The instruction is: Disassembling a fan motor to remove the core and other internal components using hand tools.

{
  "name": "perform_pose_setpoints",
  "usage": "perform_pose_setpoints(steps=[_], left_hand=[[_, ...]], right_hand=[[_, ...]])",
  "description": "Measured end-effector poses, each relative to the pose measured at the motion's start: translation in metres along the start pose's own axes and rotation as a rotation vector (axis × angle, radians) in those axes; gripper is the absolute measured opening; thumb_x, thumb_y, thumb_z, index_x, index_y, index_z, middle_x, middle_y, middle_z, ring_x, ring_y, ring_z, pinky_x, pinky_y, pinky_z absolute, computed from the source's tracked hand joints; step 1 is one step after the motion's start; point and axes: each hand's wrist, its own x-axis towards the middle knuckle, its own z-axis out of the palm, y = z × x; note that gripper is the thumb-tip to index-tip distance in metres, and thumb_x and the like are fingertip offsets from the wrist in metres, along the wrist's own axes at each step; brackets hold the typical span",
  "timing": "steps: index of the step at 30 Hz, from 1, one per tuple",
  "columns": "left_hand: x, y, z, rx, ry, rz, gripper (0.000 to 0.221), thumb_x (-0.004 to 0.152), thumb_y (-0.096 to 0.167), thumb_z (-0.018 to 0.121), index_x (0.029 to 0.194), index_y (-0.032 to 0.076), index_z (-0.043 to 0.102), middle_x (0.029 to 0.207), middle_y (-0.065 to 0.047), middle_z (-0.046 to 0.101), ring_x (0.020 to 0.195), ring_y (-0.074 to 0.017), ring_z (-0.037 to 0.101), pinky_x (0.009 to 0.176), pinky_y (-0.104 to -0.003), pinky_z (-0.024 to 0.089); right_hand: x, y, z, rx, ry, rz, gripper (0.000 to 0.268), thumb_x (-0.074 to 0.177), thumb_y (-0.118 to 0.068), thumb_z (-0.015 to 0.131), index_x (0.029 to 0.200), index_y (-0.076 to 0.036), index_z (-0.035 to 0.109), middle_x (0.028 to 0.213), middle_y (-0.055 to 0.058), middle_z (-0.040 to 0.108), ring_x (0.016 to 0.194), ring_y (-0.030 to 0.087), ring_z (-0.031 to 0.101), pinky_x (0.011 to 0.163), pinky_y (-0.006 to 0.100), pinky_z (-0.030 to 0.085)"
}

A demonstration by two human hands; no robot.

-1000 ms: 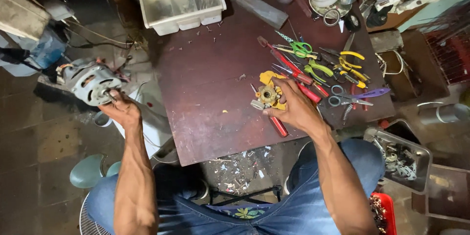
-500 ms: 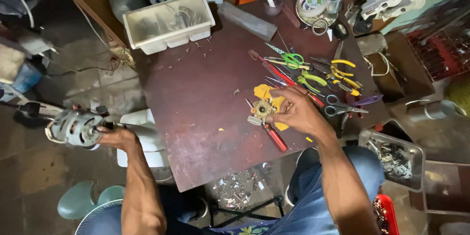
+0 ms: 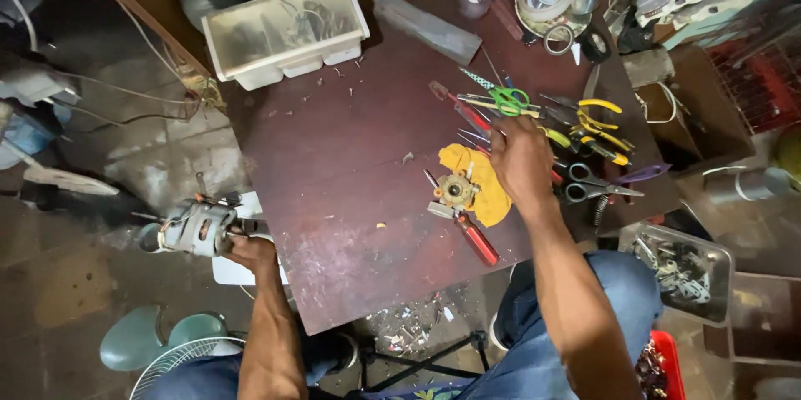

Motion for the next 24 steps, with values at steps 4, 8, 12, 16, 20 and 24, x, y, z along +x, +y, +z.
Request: perform_pose_setpoints(steps=[4, 8, 12, 16, 20, 24], left_hand=[[0.017, 0.028, -0.008, -0.046, -0.017, -0.112, 0.031, 0.109, 0.02, 0.046, 0.104, -0.01, 0.054, 0.102, -0.03, 0.051, 0.097, -0.0514, 0.046, 0.099, -0.055, 0.033], [0.013, 0.042, -0.026, -0.095, -0.054, -0.103, 0.042, 0.105, 0.019, 0.06, 0.129, -0.008, 0.038, 0.122, -0.032, 0.042, 0.115, -0.0505, 0.042, 0.112, -0.059, 0.029], [0.013, 0.143, -0.073, -0.031, -0.189, -0.431, 0.084, 0.085, 0.022, 0.072, 0.145, -0.01, 0.023, 0.143, -0.043, 0.03, 0.139, -0.0554, 0.026, 0.122, -0.065, 0.018], [0.017, 0.116, -0.083, -0.112, -0.316, -0.65, 0.095, 0.081, 0.012, 0.071, 0.157, 0.01, 0.015, 0.159, -0.024, 0.019, 0.151, -0.0384, 0.017, 0.126, -0.056, 0.015], [0.004, 0.047, -0.09, 0.303, -0.558, -0.894, 0.082, 0.077, 0.036, 0.065, 0.148, 0.005, 0.04, 0.139, -0.025, 0.05, 0.132, -0.0423, 0.048, 0.105, -0.058, 0.039], [0.037, 0.28, -0.171, 0.443, -0.676, -0.502, 0.043, 0.091, 0.03, 0.043, 0.115, 0.009, 0.072, 0.113, -0.028, 0.068, 0.109, -0.0542, 0.056, 0.091, -0.058, 0.04]], right_hand=[[0.004, -0.001, 0.005, -0.005, -0.052, 0.051, 0.017, 0.091, -0.024, 0.069, 0.106, -0.018, 0.076, 0.095, 0.009, 0.069, 0.09, 0.038, 0.065, 0.079, 0.05, 0.052], [0.008, -0.003, 0.01, -0.069, -0.097, 0.054, 0.022, 0.094, -0.035, 0.068, 0.11, -0.022, 0.076, 0.1, 0.007, 0.07, 0.095, 0.038, 0.063, 0.085, 0.052, 0.049], [0.016, 0.004, 0.017, -0.098, -0.164, 0.07, 0.023, 0.093, -0.029, 0.066, 0.109, -0.016, 0.076, 0.099, 0.016, 0.067, 0.096, 0.045, 0.062, 0.089, 0.055, 0.046], [0.031, 0.021, 0.036, -0.099, -0.212, 0.072, 0.022, 0.092, -0.032, 0.066, 0.106, -0.019, 0.078, 0.099, 0.015, 0.066, 0.099, 0.045, 0.063, 0.091, 0.054, 0.044], [0.033, 0.024, 0.03, -0.153, -0.213, -0.037, 0.02, 0.087, -0.027, 0.067, 0.104, -0.021, 0.076, 0.099, 0.011, 0.065, 0.1, 0.041, 0.064, 0.095, 0.054, 0.042], [0.03, -0.011, -0.015, 0.081, -0.083, -0.061, 0.011, 0.099, -0.01, 0.065, 0.106, -0.002, 0.067, 0.097, 0.016, 0.066, 0.087, 0.03, 0.063, 0.078, 0.043, 0.051]])
